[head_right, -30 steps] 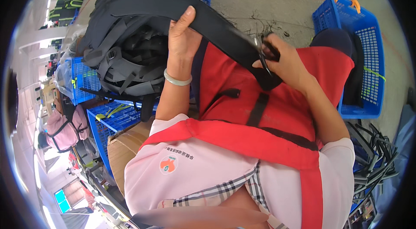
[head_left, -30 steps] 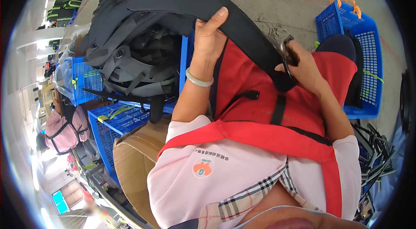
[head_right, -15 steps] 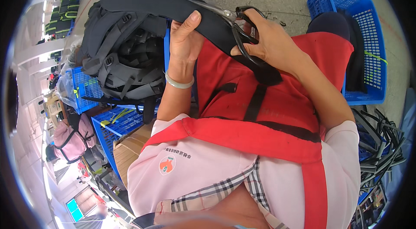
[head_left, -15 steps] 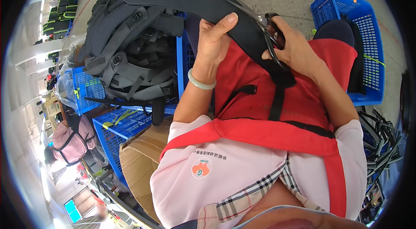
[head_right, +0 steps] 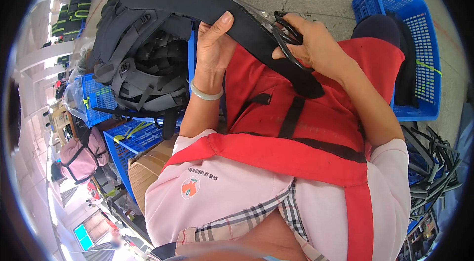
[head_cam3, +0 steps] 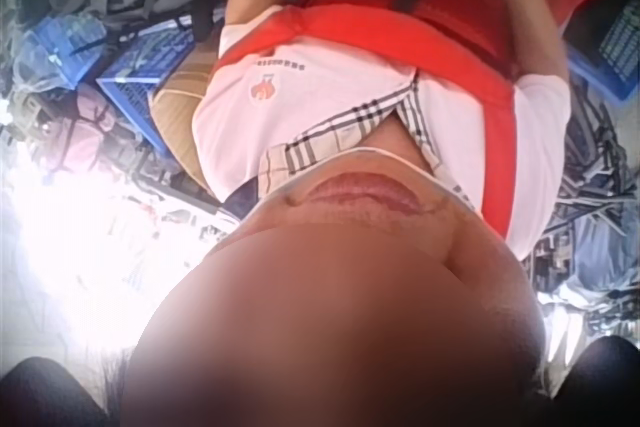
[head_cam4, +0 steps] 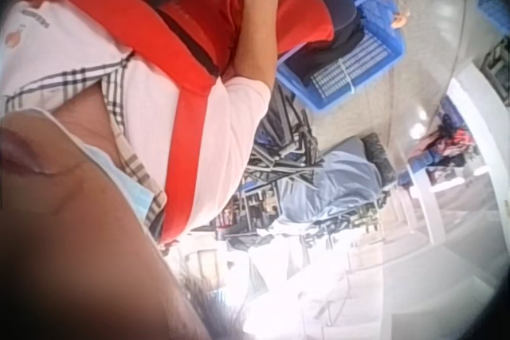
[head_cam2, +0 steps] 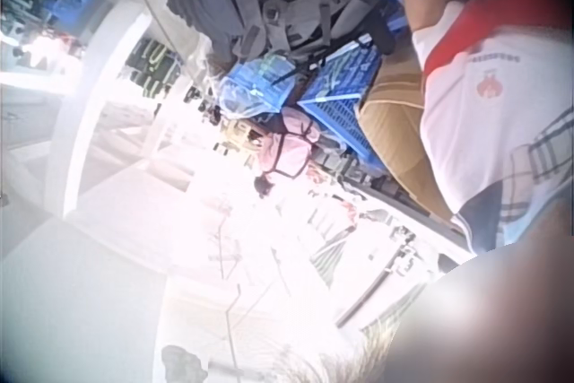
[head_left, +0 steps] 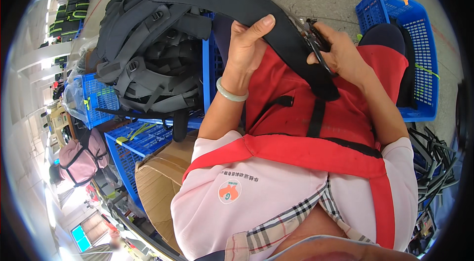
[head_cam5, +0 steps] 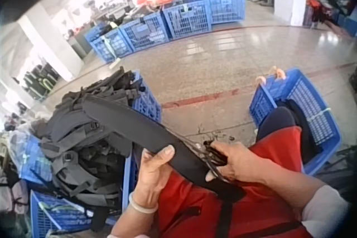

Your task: The recorder is using scissors to trim excess material or threads from a black backpack strap in a factory setting.

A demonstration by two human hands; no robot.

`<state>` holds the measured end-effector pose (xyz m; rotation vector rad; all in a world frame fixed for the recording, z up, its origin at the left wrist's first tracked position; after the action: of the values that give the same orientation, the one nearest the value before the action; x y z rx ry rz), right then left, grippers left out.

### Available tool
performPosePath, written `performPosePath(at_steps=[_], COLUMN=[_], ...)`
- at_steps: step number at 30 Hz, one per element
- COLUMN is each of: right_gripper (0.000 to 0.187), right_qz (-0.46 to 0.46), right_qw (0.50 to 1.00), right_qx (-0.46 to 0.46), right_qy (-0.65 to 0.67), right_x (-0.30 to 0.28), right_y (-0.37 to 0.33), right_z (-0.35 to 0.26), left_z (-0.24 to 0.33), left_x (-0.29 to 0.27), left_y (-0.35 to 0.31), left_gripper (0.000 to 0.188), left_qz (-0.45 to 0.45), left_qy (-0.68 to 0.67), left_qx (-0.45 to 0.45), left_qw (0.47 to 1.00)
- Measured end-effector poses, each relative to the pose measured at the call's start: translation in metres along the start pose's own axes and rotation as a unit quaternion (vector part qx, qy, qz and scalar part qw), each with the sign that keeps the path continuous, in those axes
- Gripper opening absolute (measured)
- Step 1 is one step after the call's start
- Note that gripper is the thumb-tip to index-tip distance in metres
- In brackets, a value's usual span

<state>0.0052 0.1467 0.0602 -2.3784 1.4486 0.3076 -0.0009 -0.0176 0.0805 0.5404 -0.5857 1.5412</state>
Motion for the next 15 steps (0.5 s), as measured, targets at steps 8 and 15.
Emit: performPosePath(at_steps=[8,15], right_gripper=[0.079,0.062], right_qz=[0.016,0.048], right_qw=[0.996,0.987], right_qx=[-0.050,-0.146], right_qy=[-0.071,-0.051], right_x=[-0.003,-0.002], right_y=[-0.002,-0.003], right_z=[-0.014,-0.021], left_z=[0.001,-0.001], left_x=[0.002,-0.004], left_y=[0.000,-0.002], left_gripper=[0.010,0.013], left_qz=[-0.013,0.001], left_qy=[0.003,0.005], left_qx=[0.009,0.003], left_qw=[1.000,1.000])
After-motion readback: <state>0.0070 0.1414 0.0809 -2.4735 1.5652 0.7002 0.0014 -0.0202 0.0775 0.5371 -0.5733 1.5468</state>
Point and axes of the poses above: each hand's wrist, its own y-axis towards the middle knuckle, its own x-axis out of the palm, z = x × y, the point moved 9 cm from there along y, towards the middle knuckle, and after that the axes turned 5 degrees about z, right-handed, at the moved point
